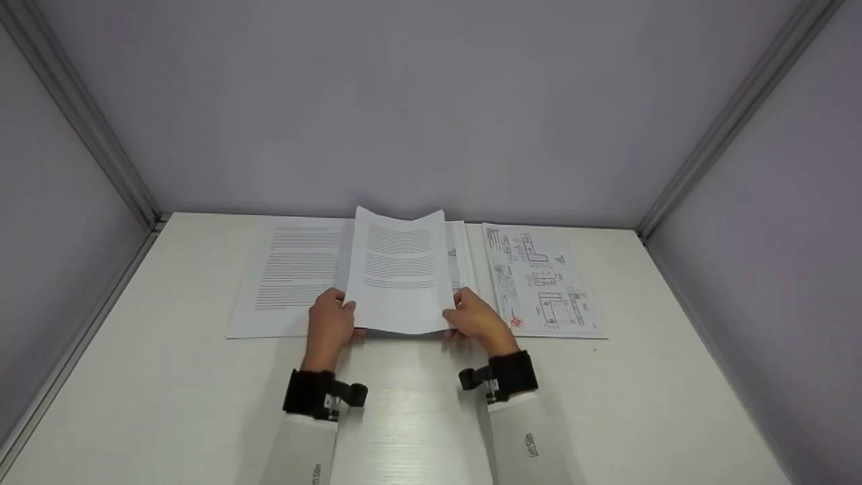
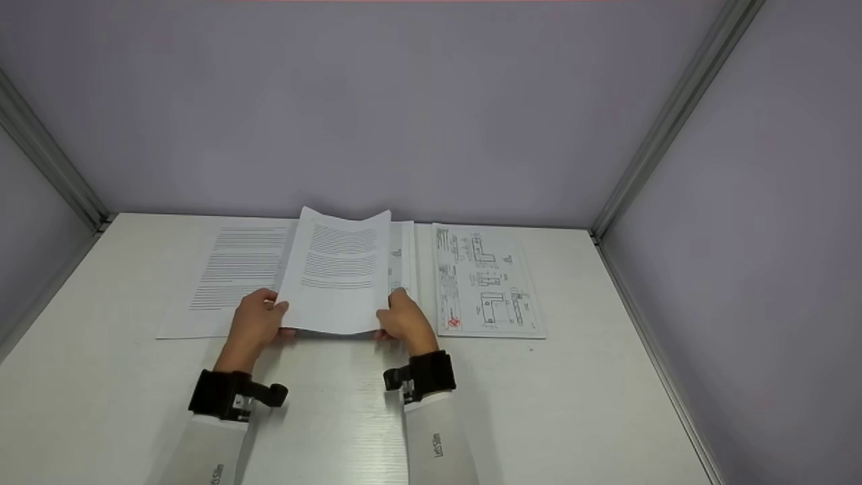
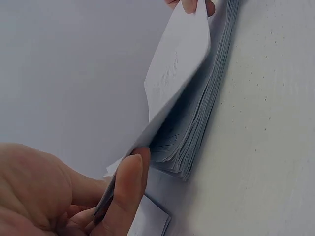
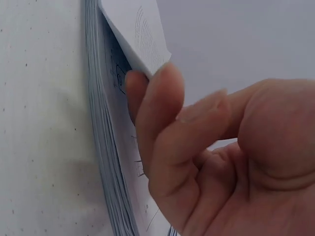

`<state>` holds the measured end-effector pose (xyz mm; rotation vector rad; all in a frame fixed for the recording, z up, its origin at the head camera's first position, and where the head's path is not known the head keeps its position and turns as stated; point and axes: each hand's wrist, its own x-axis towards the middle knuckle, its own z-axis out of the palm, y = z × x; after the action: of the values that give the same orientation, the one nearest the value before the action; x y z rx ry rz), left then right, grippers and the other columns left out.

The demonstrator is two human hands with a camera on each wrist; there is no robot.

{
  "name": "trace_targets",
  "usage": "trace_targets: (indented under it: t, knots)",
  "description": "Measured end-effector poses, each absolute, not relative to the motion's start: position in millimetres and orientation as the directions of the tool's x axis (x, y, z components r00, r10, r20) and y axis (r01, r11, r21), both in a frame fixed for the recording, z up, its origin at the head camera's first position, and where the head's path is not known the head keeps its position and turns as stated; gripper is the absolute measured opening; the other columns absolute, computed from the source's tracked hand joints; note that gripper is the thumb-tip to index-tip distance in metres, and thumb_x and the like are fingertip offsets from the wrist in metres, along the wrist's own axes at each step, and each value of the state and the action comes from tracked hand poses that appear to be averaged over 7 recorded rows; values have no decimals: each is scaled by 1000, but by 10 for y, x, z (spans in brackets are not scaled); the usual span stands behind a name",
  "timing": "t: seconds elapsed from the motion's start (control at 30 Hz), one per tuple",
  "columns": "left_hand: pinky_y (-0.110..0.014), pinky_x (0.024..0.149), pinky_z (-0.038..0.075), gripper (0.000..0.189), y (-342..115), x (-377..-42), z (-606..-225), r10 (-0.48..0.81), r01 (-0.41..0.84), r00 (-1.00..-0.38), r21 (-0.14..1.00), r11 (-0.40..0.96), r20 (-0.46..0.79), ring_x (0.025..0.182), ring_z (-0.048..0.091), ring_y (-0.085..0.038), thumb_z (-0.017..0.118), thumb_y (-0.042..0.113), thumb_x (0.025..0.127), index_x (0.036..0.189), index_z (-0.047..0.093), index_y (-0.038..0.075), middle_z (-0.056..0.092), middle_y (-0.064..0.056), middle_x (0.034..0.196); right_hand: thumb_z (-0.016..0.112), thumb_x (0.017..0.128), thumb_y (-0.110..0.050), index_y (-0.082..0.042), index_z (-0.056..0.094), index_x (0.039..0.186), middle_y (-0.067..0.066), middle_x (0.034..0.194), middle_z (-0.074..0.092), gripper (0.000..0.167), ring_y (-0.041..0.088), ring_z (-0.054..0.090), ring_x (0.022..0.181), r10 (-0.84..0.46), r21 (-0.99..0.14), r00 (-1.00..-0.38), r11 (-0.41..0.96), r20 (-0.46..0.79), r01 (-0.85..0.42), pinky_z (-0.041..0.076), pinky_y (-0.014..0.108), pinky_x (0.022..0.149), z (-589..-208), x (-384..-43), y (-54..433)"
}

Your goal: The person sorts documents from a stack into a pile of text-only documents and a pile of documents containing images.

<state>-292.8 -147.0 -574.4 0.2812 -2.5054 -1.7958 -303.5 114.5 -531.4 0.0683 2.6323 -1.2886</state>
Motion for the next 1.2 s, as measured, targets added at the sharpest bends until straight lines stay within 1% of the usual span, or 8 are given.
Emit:
trace_targets:
  t: [0.07,0.17,0.37,0.57,0.7,0.87,1.03,1.2]
  knots:
    - [-34,81,59,33,-1487,-2931,-5725,-194,-111,-980,939,325,-49,78,80,-26,58,9,110,138,61,-8,71,-31,128,60,105,-10,-5,46,113,3,78,61,17,13,64,64,-51,-788,-980,604,-191,122,50,24,62,-5291,-3028,1145]
    - [-40,80,63,33,-1544,-2929,-5689,-207,-100,-977,954,282,-42,84,81,-31,57,9,111,140,60,-7,71,-32,131,57,106,-10,-3,46,121,3,84,58,20,14,65,68,-72,-828,-983,551,-167,101,51,24,63,-5248,-3012,1135]
    - [-27,63,57,35,-1760,-2889,-5587,-238,-81,-971,971,223,-26,69,76,-18,56,12,112,143,59,-4,72,-32,133,50,100,-6,-3,46,139,5,81,60,39,15,66,70,-145,-895,-983,446,-110,34,52,25,61,-5131,-2951,1021]
    - [-23,62,50,34,-2055,-2835,-5486,-337,-54,-941,975,214,21,63,67,-11,57,16,113,142,63,-1,75,-28,127,53,109,-9,-6,47,132,10,84,73,24,16,66,67,-224,-929,-974,365,-17,-67,51,23,57,-5025,-2899,735]
    - [-21,62,51,36,-2240,-2784,-5486,-401,-75,-916,981,179,3,64,65,-9,58,20,113,144,64,2,76,-24,127,54,109,-5,-1,51,130,8,88,69,22,17,71,81,-238,-947,-971,304,30,-104,65,28,72,-5036,-2881,503]
    - [-22,62,49,40,-2475,-2729,-5546,-457,-107,-889,976,188,-10,64,66,-11,57,25,114,146,63,2,76,-24,132,59,105,0,8,58,133,15,102,73,29,22,77,97,-195,-973,-980,220,28,-71,68,38,91,-5095,-2904,205]
    - [-18,61,55,42,-2645,-2687,-5628,-503,-112,-864,978,178,-7,67,69,-8,55,24,114,148,62,0,74,-27,135,63,101,1,9,62,135,25,113,78,35,23,79,97,-129,-989,-991,145,-21,2,68,35,89,-5210,-2939,-47]
    - [-15,65,60,45,-2767,-2660,-5718,-519,-104,-850,995,-4,-91,74,70,-1,59,15,111,153,58,-2,68,-29,145,64,100,2,9,64,134,23,112,80,35,24,81,98,-80,-990,-996,136,-43,32,68,32,86,-5350,-2956,-278]
